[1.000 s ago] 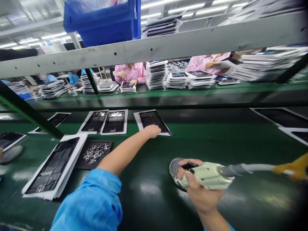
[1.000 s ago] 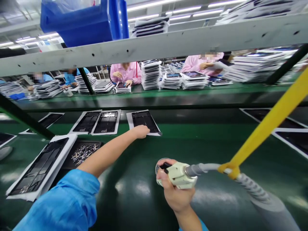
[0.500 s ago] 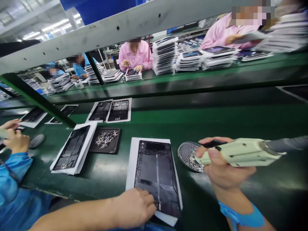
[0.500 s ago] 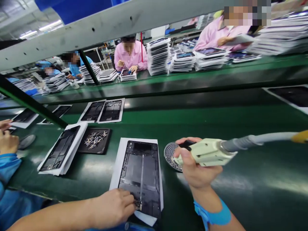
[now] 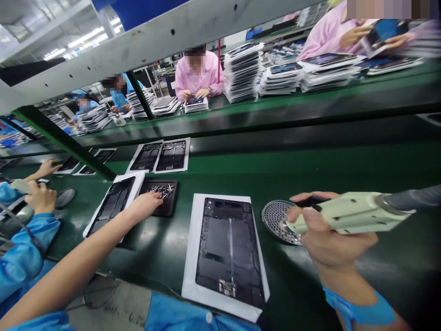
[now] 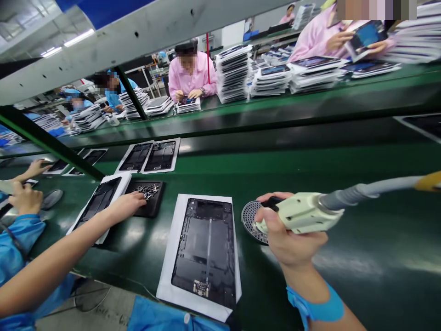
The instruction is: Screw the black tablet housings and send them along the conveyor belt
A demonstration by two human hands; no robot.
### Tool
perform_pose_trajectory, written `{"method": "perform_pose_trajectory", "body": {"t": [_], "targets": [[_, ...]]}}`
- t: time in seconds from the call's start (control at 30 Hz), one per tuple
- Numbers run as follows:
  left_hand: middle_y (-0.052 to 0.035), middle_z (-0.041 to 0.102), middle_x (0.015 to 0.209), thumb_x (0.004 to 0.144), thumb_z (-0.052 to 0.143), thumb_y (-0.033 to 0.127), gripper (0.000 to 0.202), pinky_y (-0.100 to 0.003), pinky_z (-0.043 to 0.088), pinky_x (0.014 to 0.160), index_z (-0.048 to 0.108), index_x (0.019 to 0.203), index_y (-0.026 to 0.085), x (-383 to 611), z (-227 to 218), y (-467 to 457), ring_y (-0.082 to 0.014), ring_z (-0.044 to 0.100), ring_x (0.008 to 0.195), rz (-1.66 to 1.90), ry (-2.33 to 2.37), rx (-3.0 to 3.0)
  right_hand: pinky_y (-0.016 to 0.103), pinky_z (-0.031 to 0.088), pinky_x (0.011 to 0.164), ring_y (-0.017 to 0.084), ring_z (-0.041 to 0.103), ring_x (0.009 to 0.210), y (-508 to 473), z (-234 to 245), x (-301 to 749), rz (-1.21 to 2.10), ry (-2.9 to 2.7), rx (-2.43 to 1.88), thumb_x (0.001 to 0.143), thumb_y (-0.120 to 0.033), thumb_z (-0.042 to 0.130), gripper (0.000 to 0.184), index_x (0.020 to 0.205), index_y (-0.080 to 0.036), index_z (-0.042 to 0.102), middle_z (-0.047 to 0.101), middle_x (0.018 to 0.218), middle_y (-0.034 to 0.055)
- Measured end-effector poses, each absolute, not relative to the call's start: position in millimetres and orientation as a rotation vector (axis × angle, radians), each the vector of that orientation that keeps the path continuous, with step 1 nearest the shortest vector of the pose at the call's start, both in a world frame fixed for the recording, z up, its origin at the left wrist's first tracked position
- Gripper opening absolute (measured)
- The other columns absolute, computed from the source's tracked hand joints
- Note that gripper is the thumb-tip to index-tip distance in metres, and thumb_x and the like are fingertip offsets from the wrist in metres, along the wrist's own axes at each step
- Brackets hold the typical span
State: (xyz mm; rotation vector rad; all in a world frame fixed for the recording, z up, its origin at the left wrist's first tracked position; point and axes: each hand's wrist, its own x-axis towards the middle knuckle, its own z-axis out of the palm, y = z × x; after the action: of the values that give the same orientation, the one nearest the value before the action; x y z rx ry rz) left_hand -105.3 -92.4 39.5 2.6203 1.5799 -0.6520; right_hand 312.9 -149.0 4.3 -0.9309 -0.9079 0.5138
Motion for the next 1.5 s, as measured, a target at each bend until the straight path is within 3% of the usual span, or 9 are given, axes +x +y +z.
{"method": "perform_pose_trajectory", "body": {"t": [0.3, 0.53, 0.7, 0.77, 0.9, 1.03, 1.27, 1.4, 1.5], "targets": [[-0.008, 0.067, 0.093, 0.08, 0.055, 0.005, 0.018, -0.03, 0.053, 0.085, 0.065, 0.074, 0.019, -103, 52, -79, -0.0218, 0.067, 0.089, -0.628, 1.446, 2.616, 0.041, 0.054, 0.053, 0.02, 0.064, 0.053, -147, 1, 317, 0.49, -0.939, -0.898, 0.076, -0.029, 0.083, 0.022, 0.095, -0.026, 0.073, 0.069, 0.076, 0.0009], [0.0005, 0.071, 0.078, 0.081, 0.056, 0.028, 0.017, -0.025, 0.054, 0.074, 0.071, 0.088, 0.024, -117, 74, -89, -0.0166, 0.067, 0.073, 0.071, 1.741, 2.223, 0.042, 0.055, 0.057, 0.02, 0.064, 0.056, -149, 4, 316, 0.491, -0.941, -0.911, 0.077, -0.028, 0.081, 0.02, 0.096, -0.027, 0.073, 0.069, 0.076, 0.0004], [-0.0046, 0.077, 0.092, 0.081, 0.064, 0.047, 0.032, -0.03, 0.059, 0.076, 0.073, 0.098, 0.02, -71, 42, -103, -0.0194, 0.072, 0.08, 0.517, 1.652, 1.831, 0.039, 0.055, 0.054, 0.019, 0.064, 0.053, -149, 2, 317, 0.519, -0.982, -0.935, 0.079, -0.03, 0.08, 0.021, 0.097, -0.026, 0.07, 0.07, 0.078, 0.0016], [-0.0061, 0.078, 0.099, 0.081, 0.068, 0.046, 0.035, -0.032, 0.06, 0.082, 0.074, 0.102, 0.02, -43, 21, -104, -0.0202, 0.073, 0.087, 0.587, 1.524, 1.794, 0.038, 0.054, 0.051, 0.018, 0.064, 0.052, -149, 0, 317, 0.53, -0.984, -0.933, 0.079, -0.03, 0.08, 0.022, 0.097, -0.026, 0.069, 0.071, 0.08, 0.002], [-0.0064, 0.076, 0.088, 0.096, 0.054, 0.039, 0.03, -0.031, 0.061, 0.08, 0.075, 0.101, 0.018, -3, -16, -93, -0.0175, 0.072, 0.078, 0.676, 1.458, 1.935, 0.036, 0.054, 0.049, 0.017, 0.064, 0.05, -148, -2, 318, 0.529, -0.993, -0.938, 0.08, -0.033, 0.08, 0.024, 0.098, -0.023, 0.068, 0.072, 0.08, 0.0022], [-0.0083, 0.075, 0.098, 0.101, 0.052, 0.028, 0.026, -0.03, 0.058, 0.088, 0.076, 0.099, 0.019, 5, -42, -78, -0.0173, 0.071, 0.091, 0.739, 1.353, 2.332, 0.036, 0.055, 0.053, 0.017, 0.065, 0.051, -147, -3, 319, 0.483, -1.05, -0.94, 0.082, -0.032, 0.078, 0.02, 0.097, -0.022, 0.068, 0.07, 0.072, 0.0007], [-0.0081, 0.07, 0.092, 0.102, 0.047, 0.016, 0.025, -0.03, 0.057, 0.074, 0.071, 0.098, 0.019, 6, -57, -73, -0.0195, 0.065, 0.086, 0.487, 1.296, 2.89, 0.037, 0.056, 0.051, 0.02, 0.066, 0.054, -146, -9, 320, 0.495, -1.065, -0.923, 0.083, -0.03, 0.078, 0.019, 0.1, -0.025, 0.069, 0.07, 0.071, 0.0006], [-0.008, 0.068, 0.093, 0.102, 0.048, 0.016, 0.021, -0.031, 0.054, 0.073, 0.068, 0.097, 0.019, 13, -45, -81, -0.0216, 0.063, 0.09, 0.278, 1.332, 2.941, 0.036, 0.056, 0.05, 0.017, 0.065, 0.052, -146, -8, 319, 0.504, -1.055, -0.924, 0.084, -0.028, 0.077, 0.019, 0.101, -0.025, 0.068, 0.072, 0.078, 0.0013], [-0.011, 0.069, 0.106, 0.101, 0.05, 0.021, 0.019, -0.036, 0.055, 0.077, 0.067, 0.11, 0.018, 17, -37, -92, -0.0259, 0.063, 0.1, 0.227, 1.355, 2.964, 0.032, 0.056, 0.048, 0.014, 0.064, 0.05, -145, -11, 319, 0.511, -1.053, -0.937, 0.085, -0.026, 0.075, 0.021, 0.103, -0.022, 0.066, 0.072, 0.085, 0.0022]]}}
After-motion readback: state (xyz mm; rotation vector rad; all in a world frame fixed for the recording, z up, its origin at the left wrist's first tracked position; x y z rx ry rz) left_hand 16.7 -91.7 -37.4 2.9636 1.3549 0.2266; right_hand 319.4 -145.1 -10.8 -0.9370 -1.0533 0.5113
